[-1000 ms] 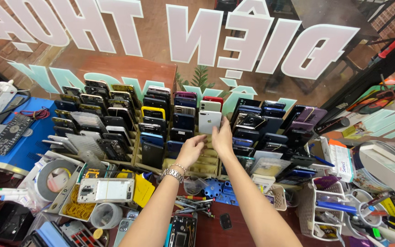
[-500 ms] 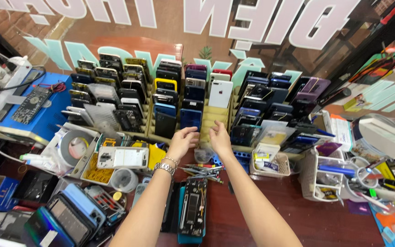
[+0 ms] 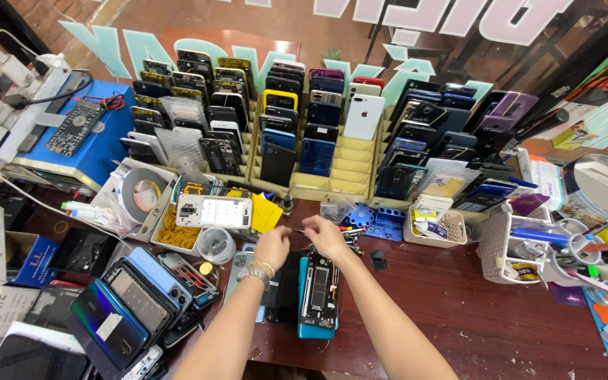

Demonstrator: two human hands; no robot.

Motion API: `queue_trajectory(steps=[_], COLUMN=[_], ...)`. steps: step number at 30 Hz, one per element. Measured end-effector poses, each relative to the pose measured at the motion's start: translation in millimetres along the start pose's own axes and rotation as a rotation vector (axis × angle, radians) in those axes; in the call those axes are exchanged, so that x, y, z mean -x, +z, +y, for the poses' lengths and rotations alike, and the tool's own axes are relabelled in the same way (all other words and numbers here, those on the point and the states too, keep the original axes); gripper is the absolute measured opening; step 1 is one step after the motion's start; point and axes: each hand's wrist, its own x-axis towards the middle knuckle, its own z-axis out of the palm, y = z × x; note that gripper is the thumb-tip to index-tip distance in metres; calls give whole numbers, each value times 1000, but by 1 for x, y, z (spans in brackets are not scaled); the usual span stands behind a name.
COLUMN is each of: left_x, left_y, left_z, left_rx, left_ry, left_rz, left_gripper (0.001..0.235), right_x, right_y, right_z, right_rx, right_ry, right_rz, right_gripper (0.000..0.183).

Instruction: The person repeatedly picks up various smartphones from a workbench, turns them over to view both sides, and places them into a vertical display rack. The person handles multiple phones of different colors and models one at a time, arranging them in rows within the rack.

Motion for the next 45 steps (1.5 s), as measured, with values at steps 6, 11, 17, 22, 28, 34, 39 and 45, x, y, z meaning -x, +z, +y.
queue_trajectory(steps=[6, 11, 17, 22, 28, 34, 39, 45], left_x=[52, 65, 62, 48, 29, 30, 42, 43], left_y=[-28, -43, -44, -49, -50, -44, -54, -67], left_z=[29, 16, 22, 34, 36, 28, 44, 64], left_rx=[-332, -499, -373, -450, -505, -468, -485, -496], left_ry=[68, 142, 186, 141, 87, 130, 82, 0], left_rz=[-178, -66, -91, -279, -361, -271, -303, -385], left_gripper=[75, 63, 74, 85, 86, 90, 85, 103], right_x=[14, 19, 18, 14, 14, 14, 12, 28], right_y=[6, -3, 12, 16, 13, 12, 8, -1], right_z=[-3, -10, -11, -7, -6, -10, -36, -64], right_rx=[-57, 16, 29, 27, 21, 63, 80, 467], right_ry=[224, 187, 137, 138, 169, 188, 207, 247], right_rz=[-56, -8, -36, -49, -57, -59, -85, -133], right_gripper=[31, 31, 31, 31, 33, 33, 35, 44])
